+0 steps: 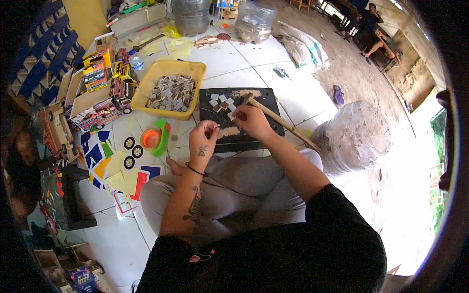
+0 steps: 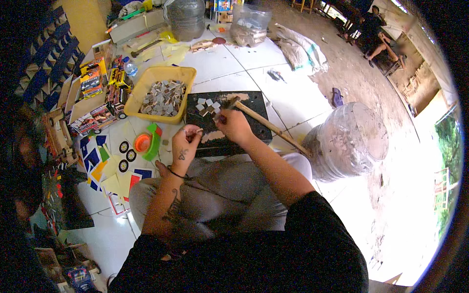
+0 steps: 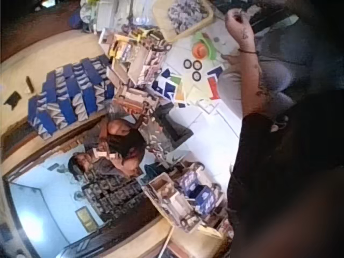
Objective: The person sits on the floor and repeatedly picks small rectangular blocks from a clear container, places them on a black board, and breaks them with a hammer. The broken pieces remain on the board as the person continues the cycle.
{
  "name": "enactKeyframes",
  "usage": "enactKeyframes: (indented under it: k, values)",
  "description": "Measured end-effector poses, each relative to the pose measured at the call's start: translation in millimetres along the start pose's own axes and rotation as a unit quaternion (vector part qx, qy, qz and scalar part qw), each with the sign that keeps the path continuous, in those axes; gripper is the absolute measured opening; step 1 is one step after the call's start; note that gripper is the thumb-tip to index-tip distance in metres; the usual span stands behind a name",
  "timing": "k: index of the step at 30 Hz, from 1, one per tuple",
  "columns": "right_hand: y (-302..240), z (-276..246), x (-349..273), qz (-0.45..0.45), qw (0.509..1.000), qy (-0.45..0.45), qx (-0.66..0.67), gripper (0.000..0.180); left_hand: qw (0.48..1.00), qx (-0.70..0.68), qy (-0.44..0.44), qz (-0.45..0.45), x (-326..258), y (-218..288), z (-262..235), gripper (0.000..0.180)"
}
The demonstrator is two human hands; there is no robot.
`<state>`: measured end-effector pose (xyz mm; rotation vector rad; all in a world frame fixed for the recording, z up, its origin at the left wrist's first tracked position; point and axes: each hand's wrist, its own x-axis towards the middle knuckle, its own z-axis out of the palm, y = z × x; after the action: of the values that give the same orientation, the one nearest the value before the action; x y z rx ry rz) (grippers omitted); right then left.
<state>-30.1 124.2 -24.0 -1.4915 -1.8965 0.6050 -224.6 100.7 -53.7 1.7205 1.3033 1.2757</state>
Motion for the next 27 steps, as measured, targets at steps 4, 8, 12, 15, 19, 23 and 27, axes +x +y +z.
enactKeyframes:
  k: [4, 8, 12, 15, 19, 23, 27]
  values:
    - [3.0, 4.5, -16.0, 0.019, 0.993, 0.051, 0.106, 0.013, 0.999, 0.046, 0.006, 0.014, 2.3, 1.3, 5.4, 0.011]
    - [8.7, 14.8, -8.0, 0.025, 0.977, 0.092, 0.19, 0.011, 0.985, 0.115, 0.048, 0.122, 10.9, -4.6, 11.8, 0.009]
    - [6.0, 23.8, -8.3, 0.021, 0.981, 0.098, 0.168, 0.012, 0.971, 0.168, 0.026, 0.166, 13.9, -15.6, 15.2, 0.012]
    - [-1.4, 23.6, -11.8, 0.001, 0.977, 0.1, 0.188, 0.009, 0.986, 0.111, 0.033, 0.119, 14.5, -21.6, 16.9, 0.011]
    - [-11.9, 20.5, -11.6, 0.015, 0.985, 0.085, 0.148, 0.01, 0.987, 0.132, 0.003, 0.093, 16.2, -25.4, 16.4, 0.015]
    - [-18.0, 22.8, -7.3, -0.065, 0.988, 0.111, 0.084, 0.009, 0.99, 0.093, 0.035, 0.103, 15.6, -26.4, 17.6, 0.013]
    - [-19.1, 27.4, -2.9, -0.075, 0.99, 0.092, 0.082, 0.01, 0.987, 0.116, 0.028, 0.109, 16.0, -28.7, 17.2, 0.015]
